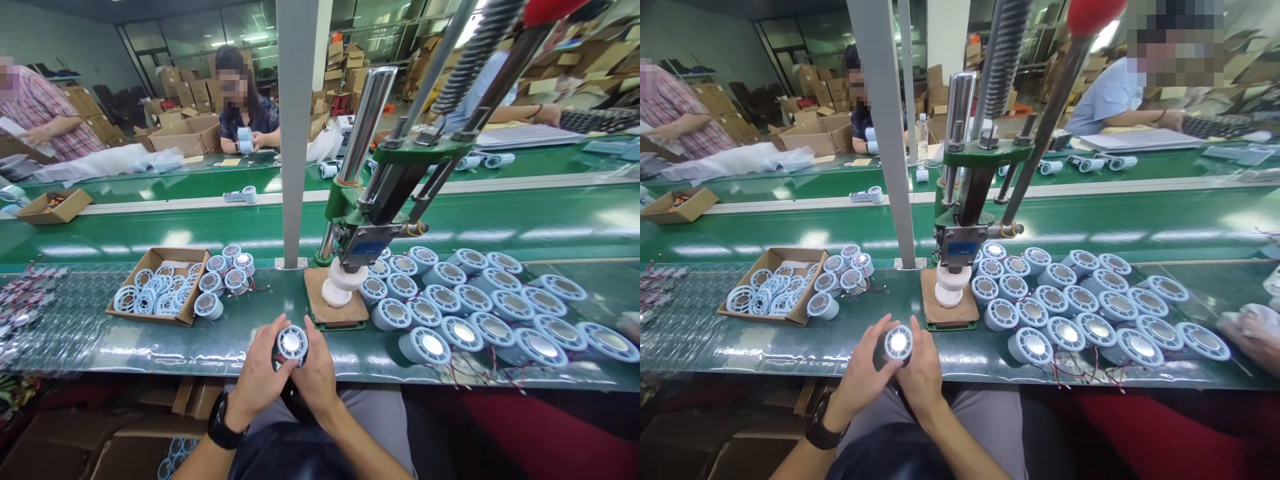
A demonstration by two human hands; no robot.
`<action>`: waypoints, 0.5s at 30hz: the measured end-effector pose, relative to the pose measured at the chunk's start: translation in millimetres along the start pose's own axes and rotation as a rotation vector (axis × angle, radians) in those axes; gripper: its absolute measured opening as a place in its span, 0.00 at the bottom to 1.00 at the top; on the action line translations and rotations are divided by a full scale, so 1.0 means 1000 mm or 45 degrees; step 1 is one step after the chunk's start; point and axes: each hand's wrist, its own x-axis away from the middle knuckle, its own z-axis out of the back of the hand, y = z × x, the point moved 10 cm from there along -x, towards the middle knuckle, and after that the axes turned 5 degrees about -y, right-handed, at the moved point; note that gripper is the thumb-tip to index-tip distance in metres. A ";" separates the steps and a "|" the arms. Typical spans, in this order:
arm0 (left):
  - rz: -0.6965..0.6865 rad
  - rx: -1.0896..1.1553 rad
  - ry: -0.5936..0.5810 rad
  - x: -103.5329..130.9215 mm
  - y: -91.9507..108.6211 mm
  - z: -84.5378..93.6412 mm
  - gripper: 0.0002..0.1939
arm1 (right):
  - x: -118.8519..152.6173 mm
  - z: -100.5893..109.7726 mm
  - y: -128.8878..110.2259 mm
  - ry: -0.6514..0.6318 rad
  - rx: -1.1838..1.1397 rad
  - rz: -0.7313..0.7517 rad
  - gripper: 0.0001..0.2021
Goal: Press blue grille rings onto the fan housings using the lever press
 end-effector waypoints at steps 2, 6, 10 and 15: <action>0.012 0.003 -0.011 -0.001 -0.001 0.000 0.36 | -0.001 0.001 0.000 -0.003 -0.018 -0.008 0.35; 0.046 0.022 -0.002 0.000 -0.009 -0.004 0.35 | -0.003 -0.002 -0.002 -0.059 -0.022 -0.006 0.30; 0.058 0.084 -0.033 0.002 -0.018 -0.016 0.32 | -0.002 -0.012 -0.001 -0.265 0.043 0.034 0.25; 0.156 0.111 -0.054 -0.009 -0.024 -0.015 0.29 | -0.028 0.017 -0.009 -0.719 0.188 0.267 0.32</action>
